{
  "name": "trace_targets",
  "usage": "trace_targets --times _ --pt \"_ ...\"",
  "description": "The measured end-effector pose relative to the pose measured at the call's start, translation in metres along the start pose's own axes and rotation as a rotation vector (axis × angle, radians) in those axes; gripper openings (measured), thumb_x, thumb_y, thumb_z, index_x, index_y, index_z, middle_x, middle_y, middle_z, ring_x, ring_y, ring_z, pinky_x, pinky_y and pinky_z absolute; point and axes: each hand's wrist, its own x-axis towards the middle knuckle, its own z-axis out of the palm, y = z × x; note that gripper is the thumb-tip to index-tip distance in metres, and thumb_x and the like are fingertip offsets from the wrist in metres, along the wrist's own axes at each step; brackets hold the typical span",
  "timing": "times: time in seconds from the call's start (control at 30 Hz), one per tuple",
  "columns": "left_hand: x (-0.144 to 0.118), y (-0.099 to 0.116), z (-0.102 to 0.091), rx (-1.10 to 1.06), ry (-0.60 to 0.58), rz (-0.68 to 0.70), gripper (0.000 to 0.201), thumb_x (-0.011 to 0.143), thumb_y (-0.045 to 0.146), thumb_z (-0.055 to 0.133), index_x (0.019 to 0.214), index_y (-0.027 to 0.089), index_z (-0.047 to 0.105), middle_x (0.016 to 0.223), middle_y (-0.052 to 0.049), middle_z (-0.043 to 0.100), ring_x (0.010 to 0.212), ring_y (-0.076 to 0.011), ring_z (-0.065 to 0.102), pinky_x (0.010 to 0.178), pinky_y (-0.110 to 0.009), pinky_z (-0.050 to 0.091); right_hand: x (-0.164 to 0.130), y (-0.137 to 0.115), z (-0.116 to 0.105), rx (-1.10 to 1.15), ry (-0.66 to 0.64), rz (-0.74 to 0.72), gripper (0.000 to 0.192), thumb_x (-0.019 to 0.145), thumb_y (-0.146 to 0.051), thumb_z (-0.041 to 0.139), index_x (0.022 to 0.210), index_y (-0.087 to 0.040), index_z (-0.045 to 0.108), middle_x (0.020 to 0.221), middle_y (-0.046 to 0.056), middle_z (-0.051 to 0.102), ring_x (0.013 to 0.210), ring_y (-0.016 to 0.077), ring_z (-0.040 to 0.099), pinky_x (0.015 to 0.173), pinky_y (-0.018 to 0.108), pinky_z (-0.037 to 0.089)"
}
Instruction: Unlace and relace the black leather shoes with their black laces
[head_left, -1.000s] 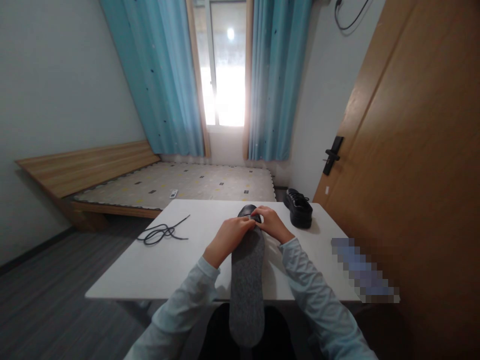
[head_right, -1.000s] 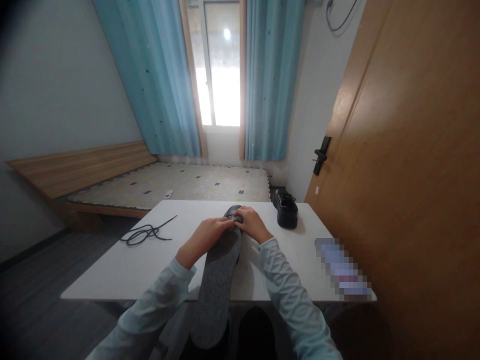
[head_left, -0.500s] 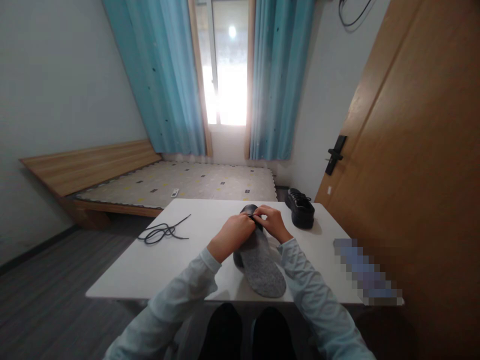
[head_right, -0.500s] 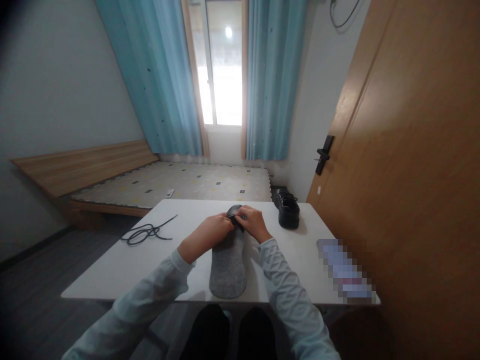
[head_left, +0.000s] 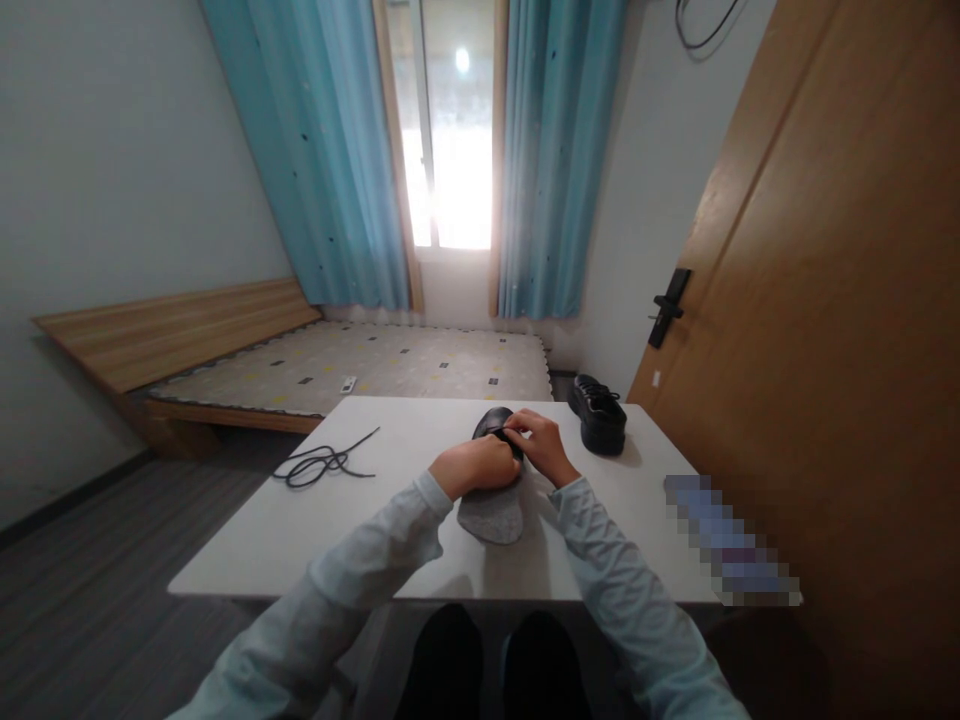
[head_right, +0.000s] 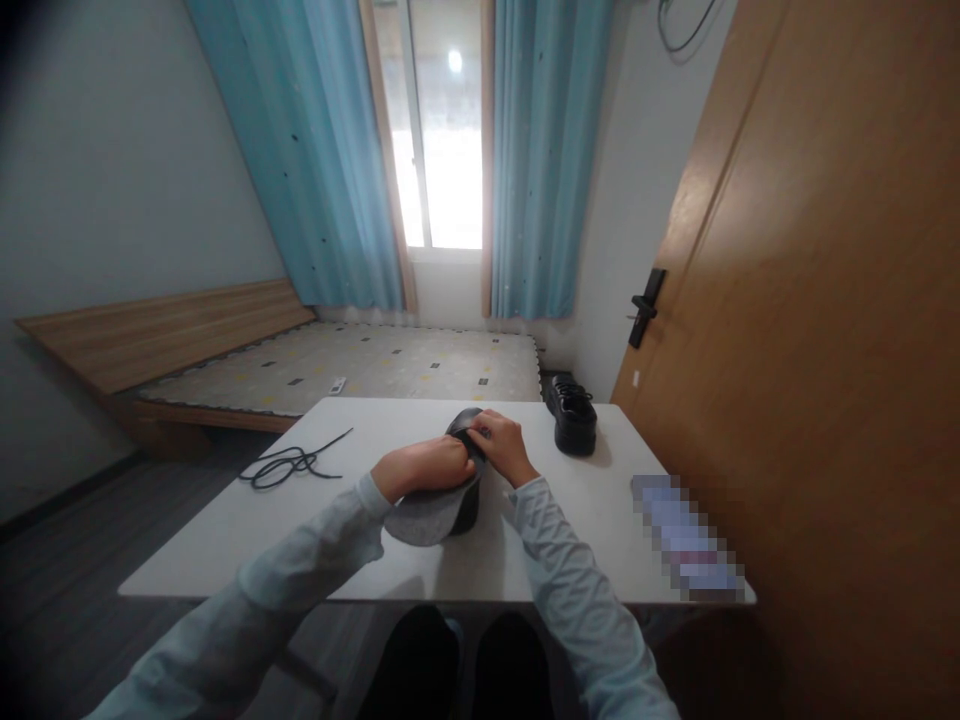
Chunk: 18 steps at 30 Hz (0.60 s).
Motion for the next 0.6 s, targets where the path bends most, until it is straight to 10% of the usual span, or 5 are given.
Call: trace_targets --times 0.33,0.6 --pt "0.028 -0.003 0.006 -0.164 -0.097 0.019 0.025 0.07 0.0 0.048 0.058 0.013 0.066 0.079 -0.013 0.072 0.078 -0.0212 0.064 0.077 -0.03 0.047 -0.001 0.003 0.001 0.038 -0.017 0.019 0.008 0.08 -0.022 0.059 0.075 -0.02 0.065 0.082 0.002 0.065 0.076 0.0151 0.06 0.069 0.025 0.046" --pt "0.053 -0.012 0.034 -0.339 0.084 -0.101 0.025 0.062 -0.004 0.05 0.048 0.016 0.055 0.054 -0.002 0.064 0.072 -0.0171 0.063 0.07 -0.023 0.046 0.0 0.006 0.003 0.045 -0.018 0.02 0.007 0.08 -0.019 0.06 0.076 -0.019 0.065 0.083 0.002 0.065 0.075 0.0148 0.06 0.069 0.025 0.046"
